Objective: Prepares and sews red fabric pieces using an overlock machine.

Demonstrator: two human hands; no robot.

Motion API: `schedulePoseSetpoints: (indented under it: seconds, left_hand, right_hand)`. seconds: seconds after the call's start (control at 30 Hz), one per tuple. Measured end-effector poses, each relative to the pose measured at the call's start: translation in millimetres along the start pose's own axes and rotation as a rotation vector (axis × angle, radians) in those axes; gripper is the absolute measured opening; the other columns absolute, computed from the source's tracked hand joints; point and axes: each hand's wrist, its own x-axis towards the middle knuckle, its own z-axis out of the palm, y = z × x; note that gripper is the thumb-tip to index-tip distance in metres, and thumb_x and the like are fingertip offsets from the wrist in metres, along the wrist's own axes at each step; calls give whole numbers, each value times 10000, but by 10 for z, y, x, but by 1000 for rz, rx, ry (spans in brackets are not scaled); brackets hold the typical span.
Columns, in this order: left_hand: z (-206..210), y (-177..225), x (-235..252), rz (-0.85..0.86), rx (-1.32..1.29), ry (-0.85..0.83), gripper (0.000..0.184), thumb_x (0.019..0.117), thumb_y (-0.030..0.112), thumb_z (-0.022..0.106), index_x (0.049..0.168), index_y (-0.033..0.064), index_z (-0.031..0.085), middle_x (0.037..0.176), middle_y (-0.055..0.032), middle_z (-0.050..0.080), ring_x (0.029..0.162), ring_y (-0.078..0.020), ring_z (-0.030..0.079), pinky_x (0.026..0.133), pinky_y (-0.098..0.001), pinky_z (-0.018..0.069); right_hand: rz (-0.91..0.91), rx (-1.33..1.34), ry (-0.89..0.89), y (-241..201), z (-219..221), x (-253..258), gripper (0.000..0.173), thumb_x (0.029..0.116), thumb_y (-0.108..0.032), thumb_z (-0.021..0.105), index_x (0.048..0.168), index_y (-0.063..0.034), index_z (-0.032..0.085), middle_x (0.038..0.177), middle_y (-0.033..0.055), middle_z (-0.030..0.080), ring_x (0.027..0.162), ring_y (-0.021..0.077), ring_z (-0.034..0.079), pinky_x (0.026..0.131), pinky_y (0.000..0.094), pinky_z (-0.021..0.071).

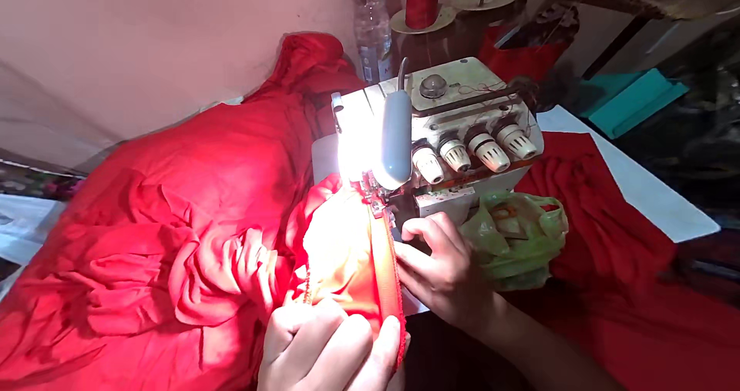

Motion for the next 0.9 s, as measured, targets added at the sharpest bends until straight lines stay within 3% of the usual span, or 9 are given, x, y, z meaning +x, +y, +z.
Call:
schedulePoseSetpoints:
  seconds: [0.13, 0.23, 0.6, 0.9]
  left_hand:
    - [-28, -8, 1, -8, -18, -16, 173, 988, 206, 639, 975, 88, 764, 735, -57, 587, 795, -193, 494, 820, -334, 321]
    - [-32, 1, -10, -12, -34, -34, 175, 979, 195, 653, 979, 69, 774, 698, -70, 564, 766, -200, 485, 802, -346, 315]
    - [-18, 12, -38, -5, -4, -41, 178, 981, 206, 652, 987, 68, 765, 678, -59, 512, 747, -189, 464, 807, -334, 316]
    - [6, 42, -40, 6, 25, -57, 176, 984, 213, 650, 991, 73, 757, 676, -61, 497, 750, -196, 451, 799, -338, 300]
  right_hand:
    - [87, 7, -62, -57, -16, -44, 222, 943, -237, 617, 953, -132, 811, 845, 85, 631, 755, 183, 588, 602, 258, 470]
    - [92, -54, -88, -103, -31, -73, 267, 959, -251, 580, 1007, -128, 813, 835, 90, 645, 733, 193, 609, 567, 270, 470]
    - [13, -169, -199, -31, -10, -97, 284, 936, -284, 577, 1070, -168, 800, 860, 122, 667, 716, 262, 642, 496, 324, 437]
    - [-23, -169, -269, 65, -37, -39, 293, 943, -303, 581, 1122, -204, 790, 884, 127, 642, 733, 275, 637, 503, 334, 439]
